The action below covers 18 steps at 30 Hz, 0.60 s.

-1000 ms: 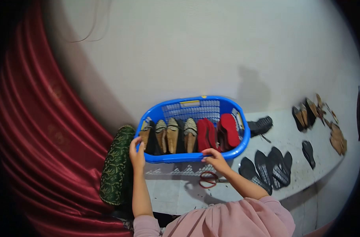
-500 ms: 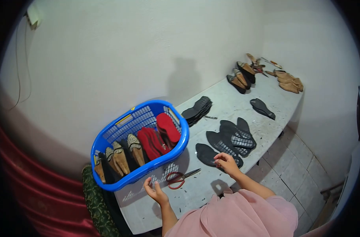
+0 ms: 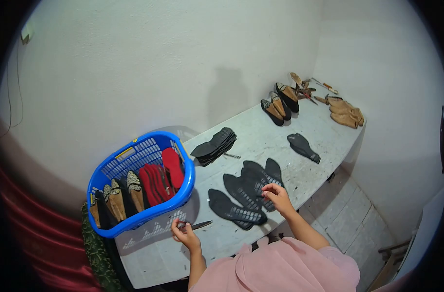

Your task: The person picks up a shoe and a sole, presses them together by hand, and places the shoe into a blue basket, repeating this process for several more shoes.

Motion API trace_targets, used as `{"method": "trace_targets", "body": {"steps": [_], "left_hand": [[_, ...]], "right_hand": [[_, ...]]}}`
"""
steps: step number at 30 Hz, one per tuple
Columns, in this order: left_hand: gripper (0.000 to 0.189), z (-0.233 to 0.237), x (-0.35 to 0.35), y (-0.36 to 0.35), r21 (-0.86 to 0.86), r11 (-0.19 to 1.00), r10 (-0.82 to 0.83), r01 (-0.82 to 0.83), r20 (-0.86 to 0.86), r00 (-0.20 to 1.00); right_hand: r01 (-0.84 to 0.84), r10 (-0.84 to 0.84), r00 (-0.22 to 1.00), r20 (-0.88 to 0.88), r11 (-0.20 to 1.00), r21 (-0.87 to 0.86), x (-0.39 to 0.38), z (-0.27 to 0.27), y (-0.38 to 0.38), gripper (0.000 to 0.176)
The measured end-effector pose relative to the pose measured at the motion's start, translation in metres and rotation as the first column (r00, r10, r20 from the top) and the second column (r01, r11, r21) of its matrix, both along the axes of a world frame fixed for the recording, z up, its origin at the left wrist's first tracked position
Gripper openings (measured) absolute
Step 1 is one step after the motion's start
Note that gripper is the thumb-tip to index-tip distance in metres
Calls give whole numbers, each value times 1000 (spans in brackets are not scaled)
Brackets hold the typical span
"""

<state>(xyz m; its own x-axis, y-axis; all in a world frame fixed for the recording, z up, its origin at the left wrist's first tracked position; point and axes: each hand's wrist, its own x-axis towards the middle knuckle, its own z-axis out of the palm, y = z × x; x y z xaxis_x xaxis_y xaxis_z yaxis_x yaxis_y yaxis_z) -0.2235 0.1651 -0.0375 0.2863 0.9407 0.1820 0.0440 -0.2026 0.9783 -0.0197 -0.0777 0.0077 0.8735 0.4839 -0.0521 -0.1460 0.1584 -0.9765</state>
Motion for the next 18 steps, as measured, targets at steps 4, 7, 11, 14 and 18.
{"method": "trace_targets", "body": {"steps": [4, 7, 11, 14, 18], "left_hand": [[41, -34, 61, -44, 175, 985, 14, 4, -99, 995], [43, -39, 122, -90, 164, 978, -104, 132, -167, 980], [46, -52, 212, -138, 292, 875, -316, 386, -261, 912], [51, -64, 282, -164, 409, 699, -401, 587, -455, 795], [57, -113, 337, -180, 327, 480, -315, 814, -802, 507]], "right_hand": [[9, -10, 1000, -27, 1000, -8, 59, -12, -34, 12], [-18, 16, 999, -30, 999, -45, 95, -22, -60, 12], [-103, 82, 988, -129, 982, -158, 140, -30, -102, 20], [-89, 39, 975, -217, 971, -224, 178, -45, -131, 26], [1, -83, 960, -268, 956, -293, 222, -53, -146, 27]]}}
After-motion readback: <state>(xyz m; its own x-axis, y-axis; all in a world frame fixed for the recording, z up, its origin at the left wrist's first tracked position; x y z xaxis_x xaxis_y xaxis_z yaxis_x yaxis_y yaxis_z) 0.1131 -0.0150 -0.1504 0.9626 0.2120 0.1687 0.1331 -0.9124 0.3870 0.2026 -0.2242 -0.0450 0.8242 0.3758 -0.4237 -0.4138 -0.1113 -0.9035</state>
